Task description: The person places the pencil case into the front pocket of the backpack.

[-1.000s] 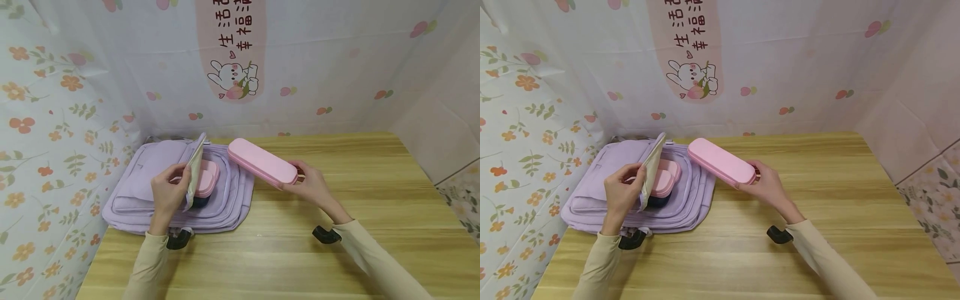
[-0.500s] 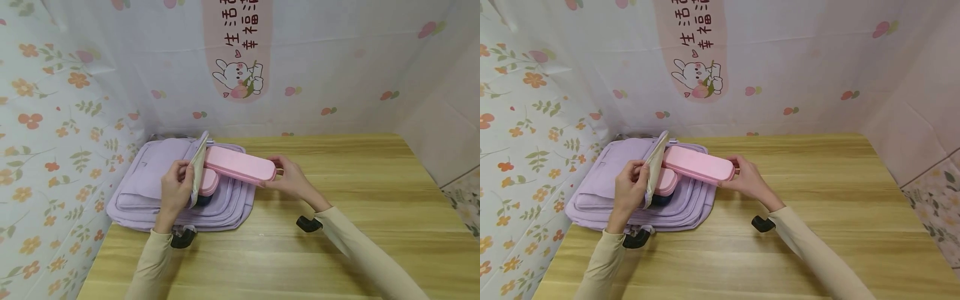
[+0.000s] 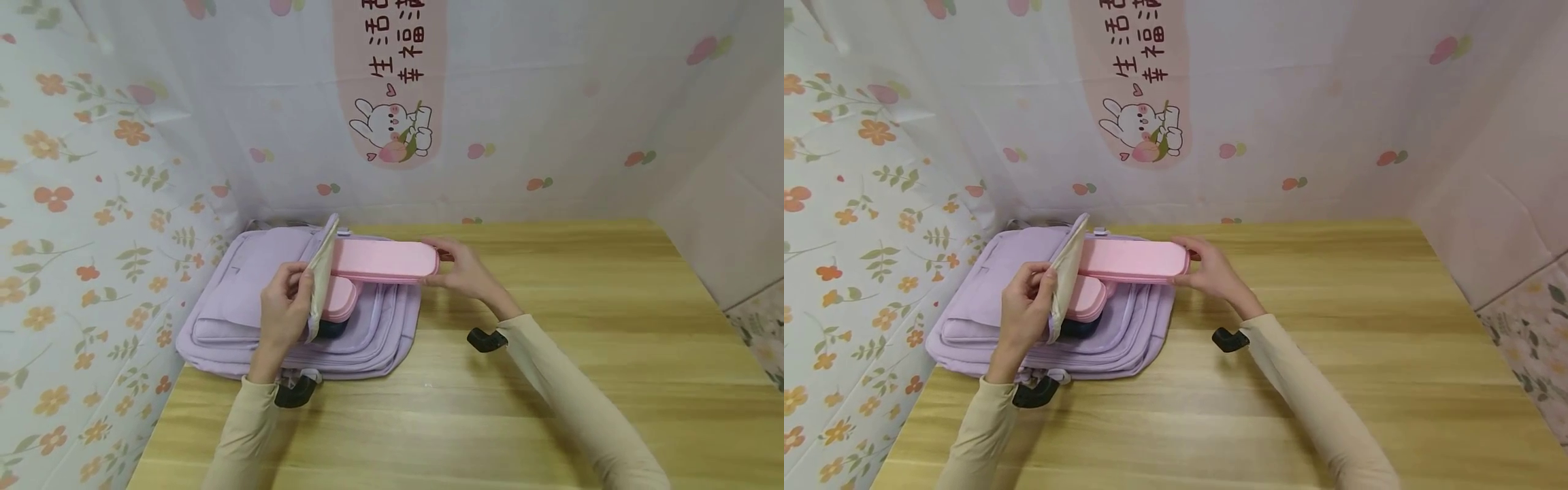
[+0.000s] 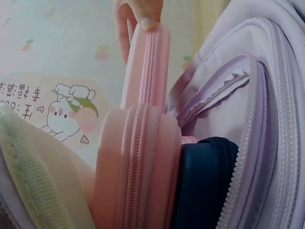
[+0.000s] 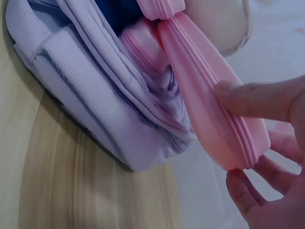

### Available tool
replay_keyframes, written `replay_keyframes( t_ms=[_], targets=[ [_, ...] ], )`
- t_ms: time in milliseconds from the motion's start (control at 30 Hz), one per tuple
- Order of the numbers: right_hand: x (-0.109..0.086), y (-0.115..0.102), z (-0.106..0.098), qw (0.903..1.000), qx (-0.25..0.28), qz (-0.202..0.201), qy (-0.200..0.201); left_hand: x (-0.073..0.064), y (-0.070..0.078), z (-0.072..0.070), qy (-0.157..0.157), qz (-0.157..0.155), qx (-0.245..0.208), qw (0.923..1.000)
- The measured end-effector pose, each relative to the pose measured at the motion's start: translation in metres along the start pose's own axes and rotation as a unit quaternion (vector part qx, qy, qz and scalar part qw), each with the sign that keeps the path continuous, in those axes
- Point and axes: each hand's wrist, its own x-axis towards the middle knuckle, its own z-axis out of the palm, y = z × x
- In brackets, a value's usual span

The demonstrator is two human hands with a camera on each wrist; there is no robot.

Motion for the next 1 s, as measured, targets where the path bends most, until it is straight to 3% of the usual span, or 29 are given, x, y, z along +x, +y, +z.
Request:
replay_keyframes(
  t_ms=[333,600,733,867,1000],
  targets=[
    [0.008,-0.009,0.029,0.9973,0.051,0.038,0.036,-0.001,0.003,0.001,-0.012,-0.014,-0.020,0.9996],
    [0.017,-0.020,0.062,0.9931,0.068,0.014,0.094,-0.002,0.004,0.003,-0.014,-0.010,-0.022,0.9996],
    [0.021,-0.023,0.074,0.9917,0.059,0.022,0.112,-0.002,0.002,0.004,-0.012,-0.006,-0.021,0.9997],
    [0.022,-0.024,0.083,0.9933,0.048,0.024,0.103,-0.002,0.001,0.003,-0.014,-0.008,-0.020,0.9997],
    [0.021,-0.021,0.086,0.9920,0.099,0.025,0.073,-0.002,-0.001,0.001,-0.013,-0.012,-0.015,0.9997]
  ],
)
